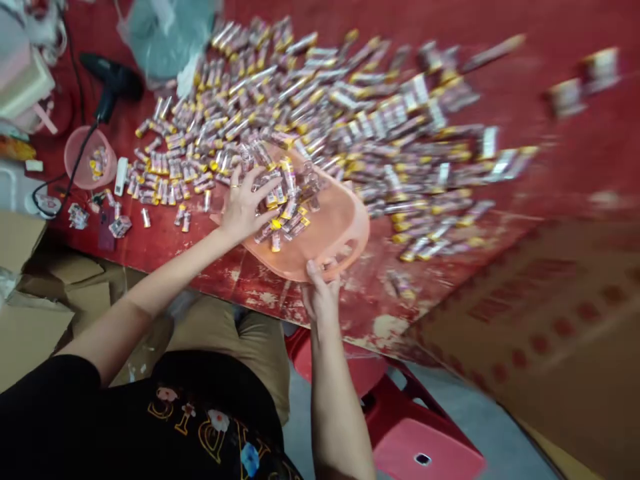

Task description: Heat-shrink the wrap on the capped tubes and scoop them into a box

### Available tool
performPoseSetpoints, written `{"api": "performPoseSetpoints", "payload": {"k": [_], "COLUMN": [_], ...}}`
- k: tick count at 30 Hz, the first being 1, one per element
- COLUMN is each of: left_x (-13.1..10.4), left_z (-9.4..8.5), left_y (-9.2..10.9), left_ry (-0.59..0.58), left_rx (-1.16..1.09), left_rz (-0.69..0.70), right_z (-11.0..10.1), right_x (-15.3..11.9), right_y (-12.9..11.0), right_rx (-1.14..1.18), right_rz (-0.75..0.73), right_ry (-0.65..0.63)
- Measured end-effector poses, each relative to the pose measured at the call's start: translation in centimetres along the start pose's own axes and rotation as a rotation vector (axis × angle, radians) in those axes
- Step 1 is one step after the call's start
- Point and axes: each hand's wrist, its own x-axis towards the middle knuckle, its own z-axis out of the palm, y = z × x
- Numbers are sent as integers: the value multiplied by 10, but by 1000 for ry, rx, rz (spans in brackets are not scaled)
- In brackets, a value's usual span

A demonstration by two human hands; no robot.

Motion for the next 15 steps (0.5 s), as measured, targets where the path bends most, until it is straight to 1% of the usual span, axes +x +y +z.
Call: {"api": "performPoseSetpoints", "payload": {"k": [2,4,7,9,11,12,14,15], "left_x": [29,59,100,124,143,149,156,156], "left_z": [-9,-19,-31,-33,-25,-16,11,29], "left_y": [50,107,206,278,352,388,453,481], "left_ry": [17,34,67,87,85,69,12,-27], "left_rx": [16,7,-23,-46,-77,-96,-132,-146], "left_rz": [108,237,457,602,733,790,873,897], "right_z": [-12,-26,-53,-76,-105,-122,-161,-183], "right_x": [-11,-23,-47,-66,-87,-98,-119,-129], "right_y": [-38,-81,-149,-195,-237,-255,-285,-296], "right_rx": [28,57,132,179,223,244,282,293], "right_rz": [-78,-189,-383,-506,-610,-653,-714,-734], "right_ry": [7,22,68,119,185,226,321,374]}}
